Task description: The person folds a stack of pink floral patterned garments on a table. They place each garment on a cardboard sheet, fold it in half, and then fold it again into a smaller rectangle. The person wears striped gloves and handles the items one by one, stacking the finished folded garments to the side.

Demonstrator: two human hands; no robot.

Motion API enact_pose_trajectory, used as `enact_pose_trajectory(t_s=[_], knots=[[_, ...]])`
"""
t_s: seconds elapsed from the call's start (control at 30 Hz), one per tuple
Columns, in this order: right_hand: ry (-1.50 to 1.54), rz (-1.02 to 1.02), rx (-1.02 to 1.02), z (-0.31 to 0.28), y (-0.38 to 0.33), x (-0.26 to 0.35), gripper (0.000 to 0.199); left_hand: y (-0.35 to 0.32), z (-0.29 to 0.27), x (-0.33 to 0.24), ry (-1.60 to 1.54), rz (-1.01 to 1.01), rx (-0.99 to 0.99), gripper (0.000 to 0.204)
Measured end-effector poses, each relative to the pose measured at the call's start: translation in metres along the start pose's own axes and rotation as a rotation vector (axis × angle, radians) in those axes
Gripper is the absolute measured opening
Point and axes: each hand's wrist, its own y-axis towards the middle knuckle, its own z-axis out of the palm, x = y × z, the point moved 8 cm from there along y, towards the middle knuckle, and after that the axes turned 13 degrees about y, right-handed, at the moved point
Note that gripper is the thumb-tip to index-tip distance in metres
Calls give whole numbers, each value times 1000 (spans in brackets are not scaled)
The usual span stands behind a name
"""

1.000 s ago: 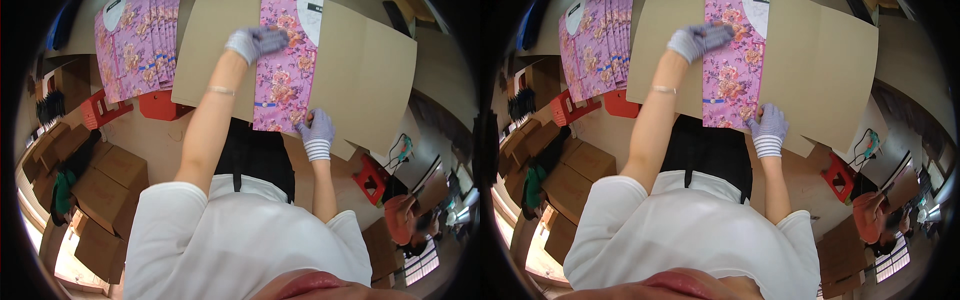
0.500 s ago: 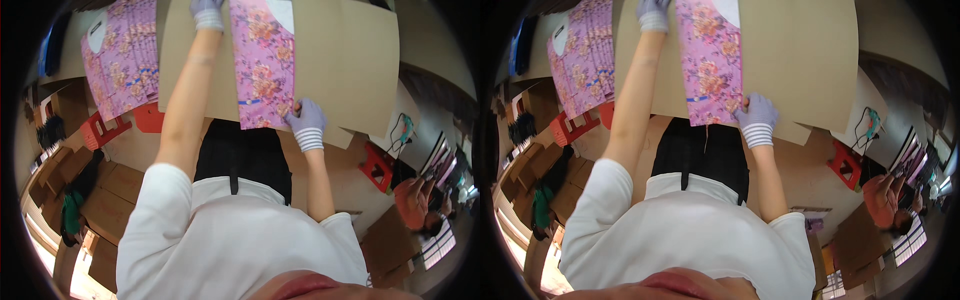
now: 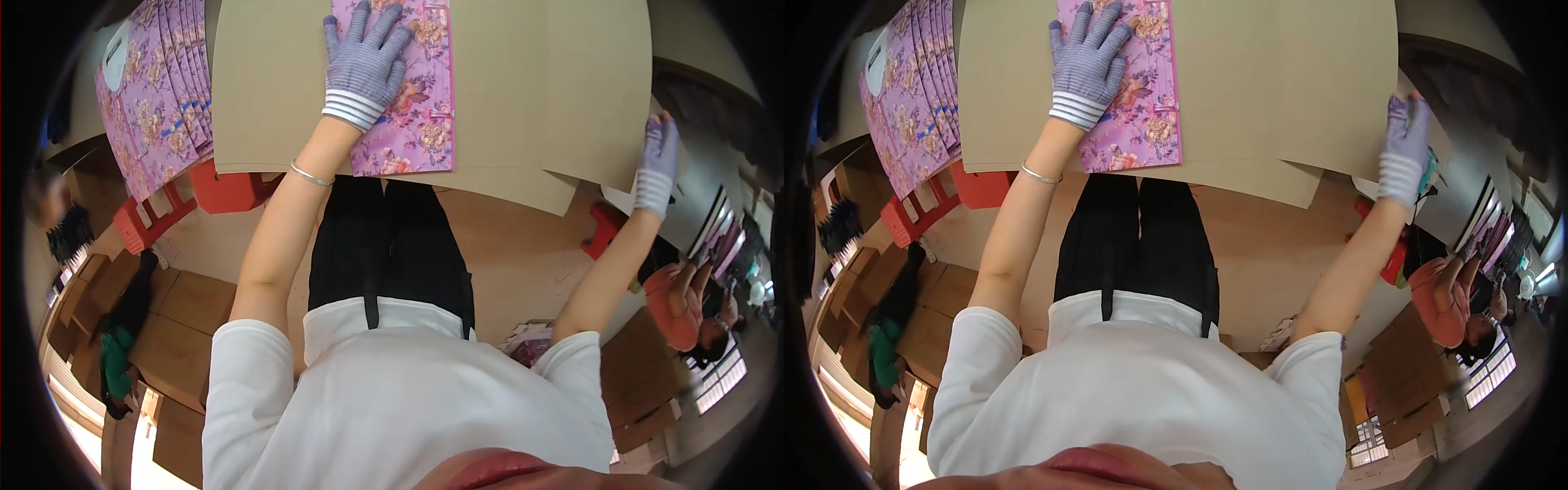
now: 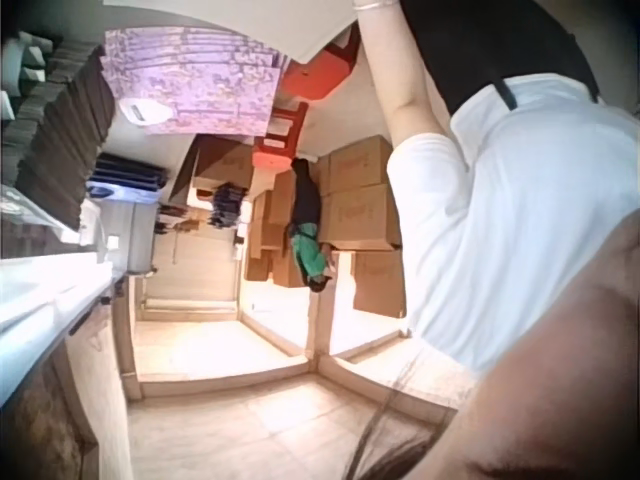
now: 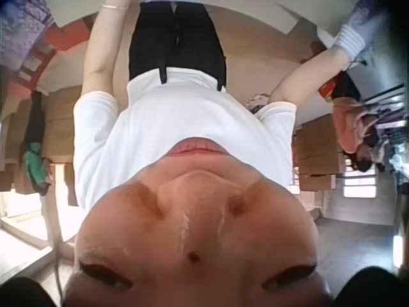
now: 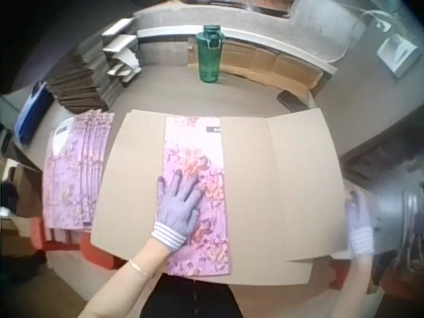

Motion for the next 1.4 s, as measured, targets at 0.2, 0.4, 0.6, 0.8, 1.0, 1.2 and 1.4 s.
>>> enact_pose_trajectory(t_s=[0.2, 0.4, 0.6, 0.8, 1.0, 1.2, 1.4], knots=[[1191, 232, 733, 23, 15, 40, 42, -3, -2, -1, 49, -41, 88, 49], [494, -528, 268, 144, -46, 136, 63, -4, 12, 1, 127, 24, 23, 44], [-262, -531, 121, 212, -61, 109, 69, 3, 6, 0, 48, 18, 41, 43], [-315, -558, 138, 216, -69, 115, 63, 0, 3, -1, 35, 3, 78, 51], [-364, -547, 147, 225, -65, 113, 62, 12, 6, -7, -24, 21, 104, 51], [-377, -583, 53, 249, -21, 140, 58, 16, 5, -7, -121, 13, 134, 49], [-371, -612, 38, 255, -10, 147, 55, 46, 12, 6, -23, 49, 180, 55]])
